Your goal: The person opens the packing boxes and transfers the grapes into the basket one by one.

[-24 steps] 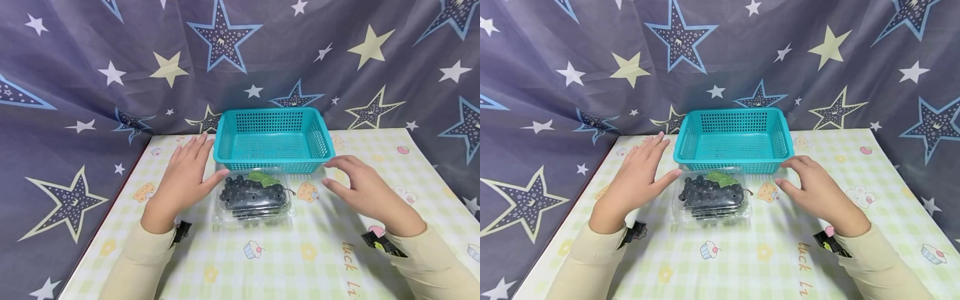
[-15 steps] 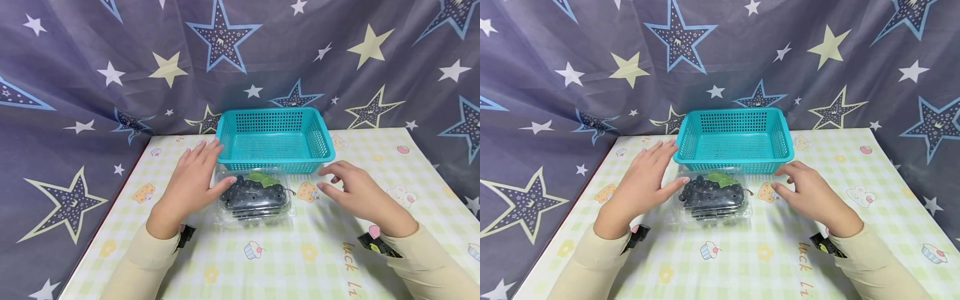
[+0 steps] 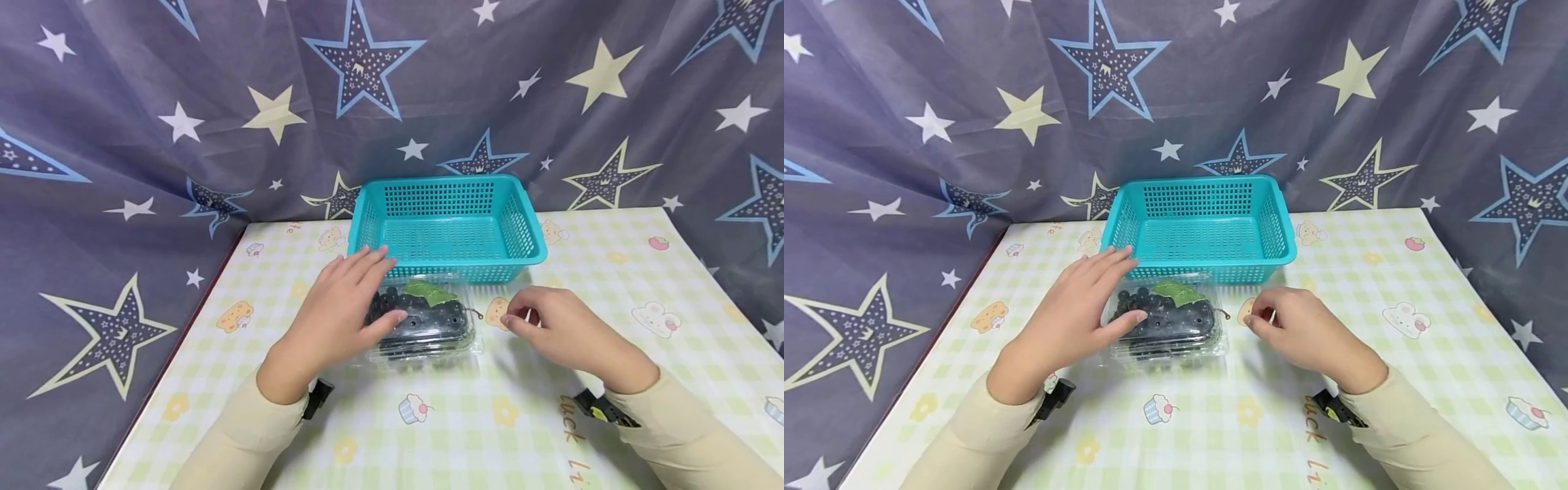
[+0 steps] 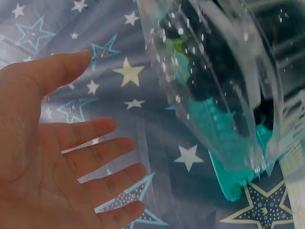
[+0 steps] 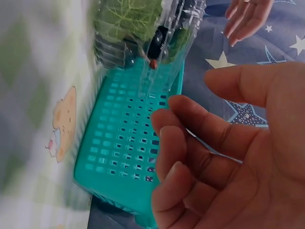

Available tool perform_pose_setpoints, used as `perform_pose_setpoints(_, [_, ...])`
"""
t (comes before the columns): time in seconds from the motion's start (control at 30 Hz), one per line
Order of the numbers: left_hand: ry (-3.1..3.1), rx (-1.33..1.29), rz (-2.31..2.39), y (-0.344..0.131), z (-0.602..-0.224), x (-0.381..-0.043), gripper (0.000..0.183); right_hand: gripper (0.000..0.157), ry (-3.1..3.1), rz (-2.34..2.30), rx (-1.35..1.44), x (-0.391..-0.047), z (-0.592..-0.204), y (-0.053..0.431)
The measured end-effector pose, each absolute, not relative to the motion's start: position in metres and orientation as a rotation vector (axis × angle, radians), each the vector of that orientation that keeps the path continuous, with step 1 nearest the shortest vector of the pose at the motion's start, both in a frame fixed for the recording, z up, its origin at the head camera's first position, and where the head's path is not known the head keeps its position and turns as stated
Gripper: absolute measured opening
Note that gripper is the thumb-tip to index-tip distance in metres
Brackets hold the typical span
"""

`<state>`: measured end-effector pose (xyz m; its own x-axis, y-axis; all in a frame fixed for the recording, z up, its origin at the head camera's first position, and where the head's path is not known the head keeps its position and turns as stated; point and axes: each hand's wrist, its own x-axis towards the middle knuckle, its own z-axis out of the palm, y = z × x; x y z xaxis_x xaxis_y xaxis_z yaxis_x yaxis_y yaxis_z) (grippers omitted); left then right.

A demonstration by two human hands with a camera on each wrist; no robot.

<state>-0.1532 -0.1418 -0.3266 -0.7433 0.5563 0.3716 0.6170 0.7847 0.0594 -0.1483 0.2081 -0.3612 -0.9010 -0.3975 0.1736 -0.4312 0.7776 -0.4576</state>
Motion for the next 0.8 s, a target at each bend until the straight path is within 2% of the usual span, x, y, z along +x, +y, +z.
perform_pose_setpoints(0.5, [-2.512, -1.210, -0.265, -0.117, -0.345, -0.146, 0.066, 0.012, -2.952, 0.902, 0.735, -0.144, -0.375, 0.196])
perform_pose_setpoints(0.8, [-2.438, -1.303, -0.248, -0.108, -0.351, -0.144, 0.063, 0.011, -2.966, 0.952, 0.770, -0.143, -0.383, 0.189])
